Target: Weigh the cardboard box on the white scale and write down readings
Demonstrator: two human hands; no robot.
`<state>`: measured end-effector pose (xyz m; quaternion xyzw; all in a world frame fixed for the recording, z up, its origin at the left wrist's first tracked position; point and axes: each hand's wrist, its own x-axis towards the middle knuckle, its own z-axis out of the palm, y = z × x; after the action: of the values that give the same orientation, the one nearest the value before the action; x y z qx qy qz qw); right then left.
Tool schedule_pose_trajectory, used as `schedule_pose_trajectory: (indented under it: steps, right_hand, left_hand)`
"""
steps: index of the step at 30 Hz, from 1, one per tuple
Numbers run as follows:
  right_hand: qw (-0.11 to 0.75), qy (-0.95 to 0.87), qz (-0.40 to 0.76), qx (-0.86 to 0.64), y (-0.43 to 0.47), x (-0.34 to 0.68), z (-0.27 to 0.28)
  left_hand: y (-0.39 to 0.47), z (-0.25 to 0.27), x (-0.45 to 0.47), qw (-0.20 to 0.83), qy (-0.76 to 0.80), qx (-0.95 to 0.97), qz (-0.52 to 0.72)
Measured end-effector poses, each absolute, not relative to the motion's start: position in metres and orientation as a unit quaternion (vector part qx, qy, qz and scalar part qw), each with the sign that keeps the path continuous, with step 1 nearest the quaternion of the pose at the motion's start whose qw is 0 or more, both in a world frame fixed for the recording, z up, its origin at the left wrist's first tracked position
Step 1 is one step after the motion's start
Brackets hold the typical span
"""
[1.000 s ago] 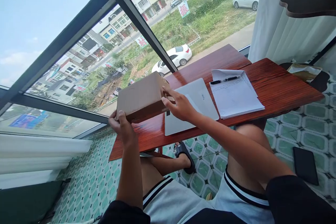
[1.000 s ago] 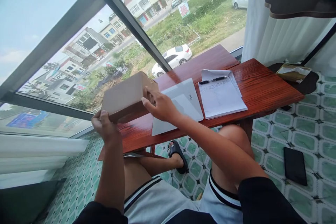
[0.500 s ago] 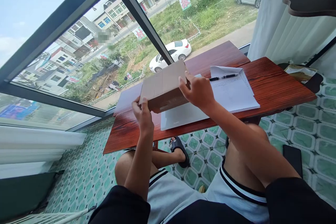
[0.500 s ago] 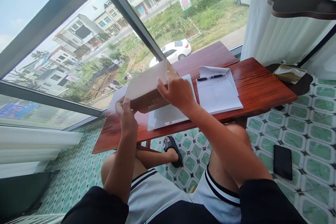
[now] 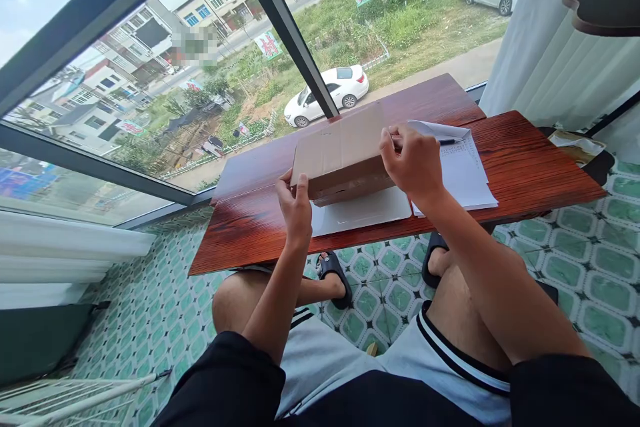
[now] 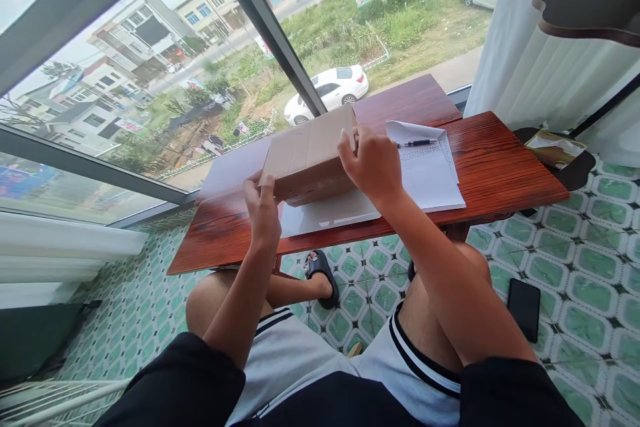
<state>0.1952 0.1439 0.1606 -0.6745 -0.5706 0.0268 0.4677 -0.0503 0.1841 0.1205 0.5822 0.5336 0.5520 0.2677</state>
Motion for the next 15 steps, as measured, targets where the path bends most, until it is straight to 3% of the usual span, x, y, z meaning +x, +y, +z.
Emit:
schedule_pose_trajectory:
  steps: [15]
  right_hand:
    - [0.417,-0.583,-0.011,-0.698,0.143,0.200,0.157]
  left_hand:
    - [0.174,0.125,-0.035,0.259,0.545,0.566,0.561]
